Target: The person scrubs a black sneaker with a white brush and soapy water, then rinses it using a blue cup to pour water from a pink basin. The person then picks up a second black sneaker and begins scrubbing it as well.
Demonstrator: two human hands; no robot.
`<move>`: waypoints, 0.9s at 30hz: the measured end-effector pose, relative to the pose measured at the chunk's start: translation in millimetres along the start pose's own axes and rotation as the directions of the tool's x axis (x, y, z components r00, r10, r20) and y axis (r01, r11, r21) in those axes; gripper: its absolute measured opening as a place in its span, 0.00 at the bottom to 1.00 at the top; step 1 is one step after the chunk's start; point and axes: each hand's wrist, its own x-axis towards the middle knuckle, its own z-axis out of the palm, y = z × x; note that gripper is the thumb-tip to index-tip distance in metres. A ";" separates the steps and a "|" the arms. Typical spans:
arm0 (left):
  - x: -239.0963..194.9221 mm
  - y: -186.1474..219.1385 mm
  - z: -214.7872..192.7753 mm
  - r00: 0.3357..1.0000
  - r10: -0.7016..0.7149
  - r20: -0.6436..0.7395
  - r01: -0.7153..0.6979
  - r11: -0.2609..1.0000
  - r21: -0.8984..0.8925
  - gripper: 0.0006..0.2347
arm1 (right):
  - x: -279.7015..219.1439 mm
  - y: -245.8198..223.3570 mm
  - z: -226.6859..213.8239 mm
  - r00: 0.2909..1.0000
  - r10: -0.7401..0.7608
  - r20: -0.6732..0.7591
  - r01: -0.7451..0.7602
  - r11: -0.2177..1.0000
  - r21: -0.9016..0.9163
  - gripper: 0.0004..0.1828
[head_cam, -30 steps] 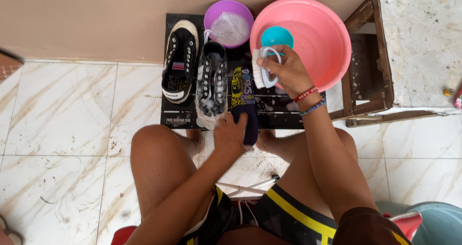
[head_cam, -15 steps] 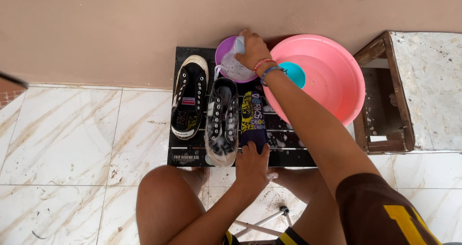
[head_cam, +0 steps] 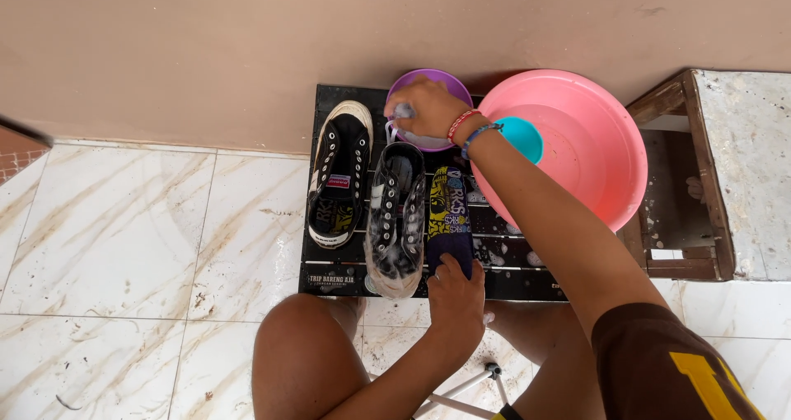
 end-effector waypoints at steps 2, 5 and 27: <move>-0.6 1.2 -2.8 1.000 0.000 0.019 0.000 1.000 0.008 0.43 | 2.0 -6.8 0.0 0.994 0.051 0.092 -0.049 0.998 -0.025 0.13; 3.1 0.9 0.3 1.000 -0.012 0.015 0.012 1.000 0.007 0.43 | 0.5 -10.6 1.1 0.982 0.077 0.173 -0.071 0.997 -0.039 0.17; 13.7 -12.2 -16.7 0.997 -0.030 0.065 0.032 0.999 -0.033 0.44 | -18.2 12.9 -44.8 0.959 -0.020 -0.281 0.025 1.000 0.016 0.04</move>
